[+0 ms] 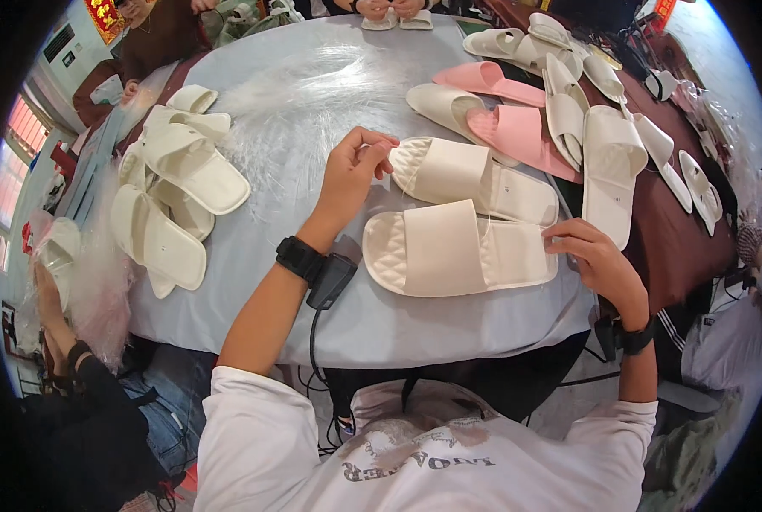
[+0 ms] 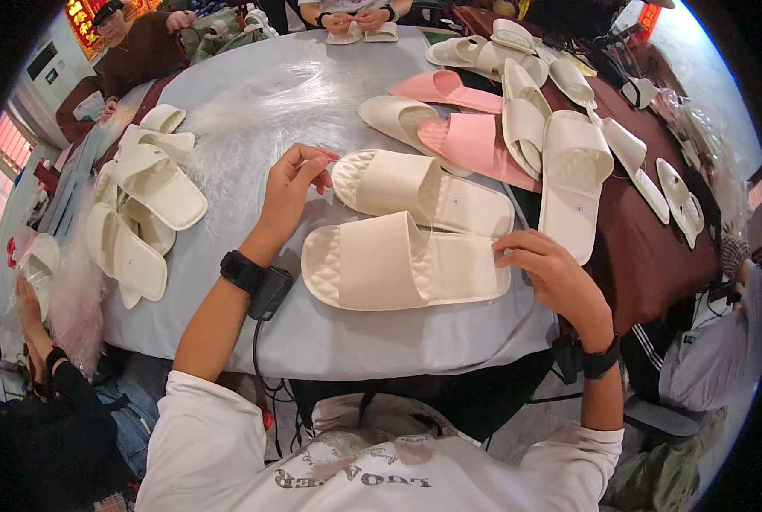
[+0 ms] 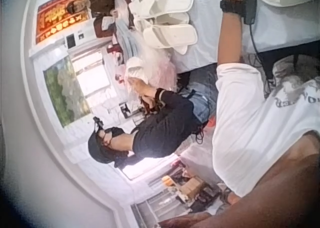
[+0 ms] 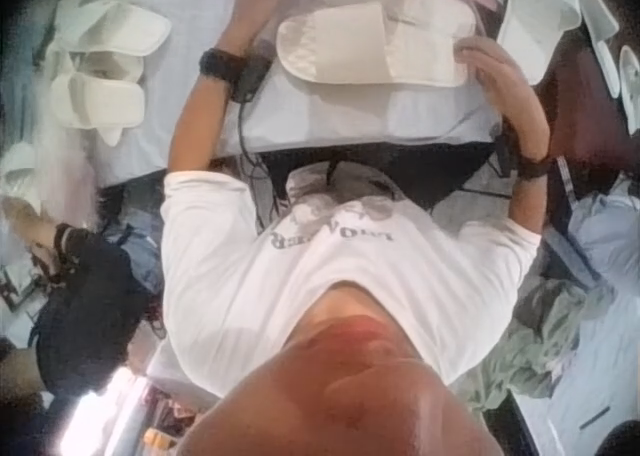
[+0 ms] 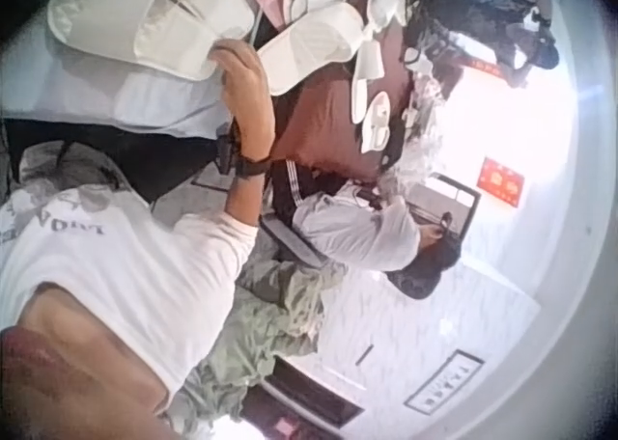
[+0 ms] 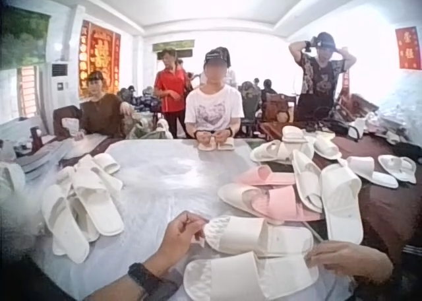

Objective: Assembling and inspecting foam slippers at a large work table.

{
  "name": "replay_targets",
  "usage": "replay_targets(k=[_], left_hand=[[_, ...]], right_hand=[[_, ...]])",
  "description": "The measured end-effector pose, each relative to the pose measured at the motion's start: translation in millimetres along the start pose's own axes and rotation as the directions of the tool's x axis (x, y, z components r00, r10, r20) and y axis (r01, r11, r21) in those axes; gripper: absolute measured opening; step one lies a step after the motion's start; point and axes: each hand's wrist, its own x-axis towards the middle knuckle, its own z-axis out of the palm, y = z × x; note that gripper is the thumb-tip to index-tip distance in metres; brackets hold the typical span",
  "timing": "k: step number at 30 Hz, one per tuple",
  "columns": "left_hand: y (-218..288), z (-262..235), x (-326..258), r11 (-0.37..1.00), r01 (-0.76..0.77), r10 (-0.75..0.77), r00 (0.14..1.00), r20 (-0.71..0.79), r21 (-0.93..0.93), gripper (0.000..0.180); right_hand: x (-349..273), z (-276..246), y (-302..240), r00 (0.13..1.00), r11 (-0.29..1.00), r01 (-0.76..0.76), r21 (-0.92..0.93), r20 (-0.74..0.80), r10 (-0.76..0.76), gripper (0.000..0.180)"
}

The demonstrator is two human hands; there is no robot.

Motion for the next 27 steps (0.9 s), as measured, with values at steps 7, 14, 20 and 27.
replay_targets(k=[7,14,20,27], left_hand=[[-1,-1,1,0.999,-0.008,0.011,0.999,0.05,-0.05,0.01],[2,-2,0,0.999,-0.02,0.021,1.0,0.018,-0.048,0.011],[2,-3,0,0.994,-0.009,0.022,0.993,0.115,-0.11,0.009],[14,-5,-6,0.943,0.154,-0.064,0.953,0.295,-0.294,0.007]], right_hand=[[-19,1,-2,0.999,0.999,0.032,-0.038,0.034,-0.031,0.026],[-20,17,-36,0.991,0.956,0.086,-0.28,-0.074,-0.111,0.022],[-29,26,-43,0.985,0.905,0.15,-0.398,-0.023,-0.173,0.02],[-11,27,-50,0.995,0.965,0.076,-0.251,-0.049,-0.091,0.018]])
